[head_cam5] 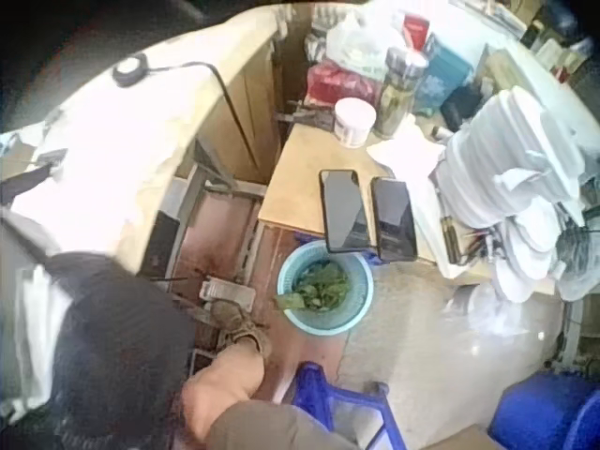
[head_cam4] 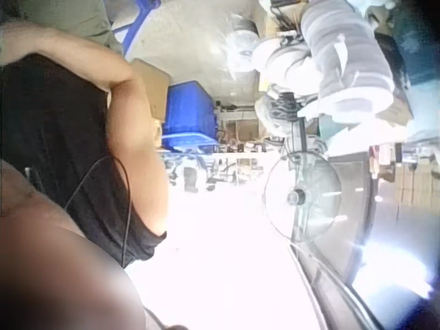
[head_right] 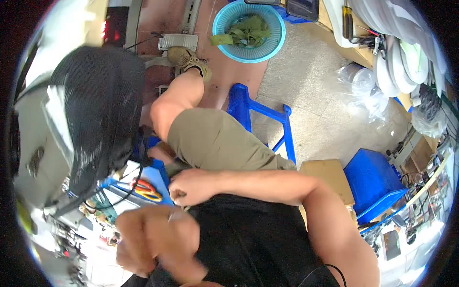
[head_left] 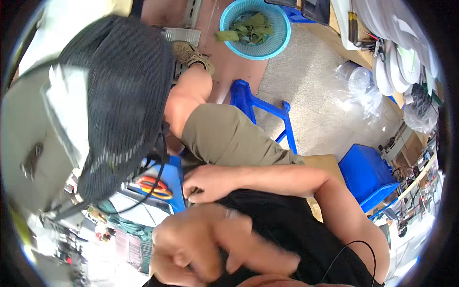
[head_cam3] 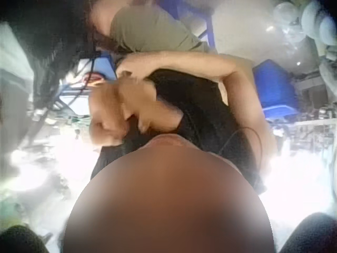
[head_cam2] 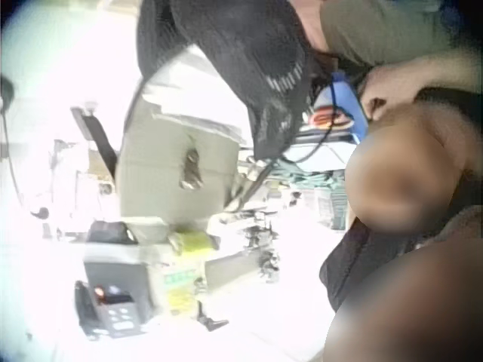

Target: Sewing fabric pouches using an industrial sewing machine.

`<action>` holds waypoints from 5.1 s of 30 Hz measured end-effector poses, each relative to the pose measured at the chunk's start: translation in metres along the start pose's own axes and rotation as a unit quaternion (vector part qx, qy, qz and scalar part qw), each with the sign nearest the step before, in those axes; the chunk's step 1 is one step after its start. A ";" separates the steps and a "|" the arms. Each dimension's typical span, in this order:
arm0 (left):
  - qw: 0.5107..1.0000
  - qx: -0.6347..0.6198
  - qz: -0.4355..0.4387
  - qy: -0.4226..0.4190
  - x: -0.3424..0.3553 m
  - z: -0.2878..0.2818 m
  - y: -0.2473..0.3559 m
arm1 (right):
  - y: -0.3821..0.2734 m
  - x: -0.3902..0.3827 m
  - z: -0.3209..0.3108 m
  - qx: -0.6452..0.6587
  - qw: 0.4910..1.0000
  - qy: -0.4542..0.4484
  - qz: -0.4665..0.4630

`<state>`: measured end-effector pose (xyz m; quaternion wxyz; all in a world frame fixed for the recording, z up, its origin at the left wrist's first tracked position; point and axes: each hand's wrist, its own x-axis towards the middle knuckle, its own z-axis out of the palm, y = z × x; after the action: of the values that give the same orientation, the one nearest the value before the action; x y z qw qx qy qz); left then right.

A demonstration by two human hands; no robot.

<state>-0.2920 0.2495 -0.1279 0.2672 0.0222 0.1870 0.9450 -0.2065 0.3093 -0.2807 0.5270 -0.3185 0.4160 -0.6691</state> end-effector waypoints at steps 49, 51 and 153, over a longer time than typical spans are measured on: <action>0.954 0.180 0.079 0.226 -0.277 0.047 -0.136 | 0.013 -0.071 0.116 -0.474 0.879 0.051 0.022; 0.949 0.186 0.091 0.238 -0.276 0.045 -0.136 | 0.018 -0.071 0.114 -0.466 0.882 0.048 0.045; 0.613 0.247 0.502 0.558 -0.457 -0.157 0.220 | -0.048 0.105 0.105 -0.716 0.684 0.098 -0.097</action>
<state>-0.0321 -0.2119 -0.1671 -0.4200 -0.3535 0.4863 0.6799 -0.1619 0.1891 -0.1914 0.0266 -0.5699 0.7847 -0.2426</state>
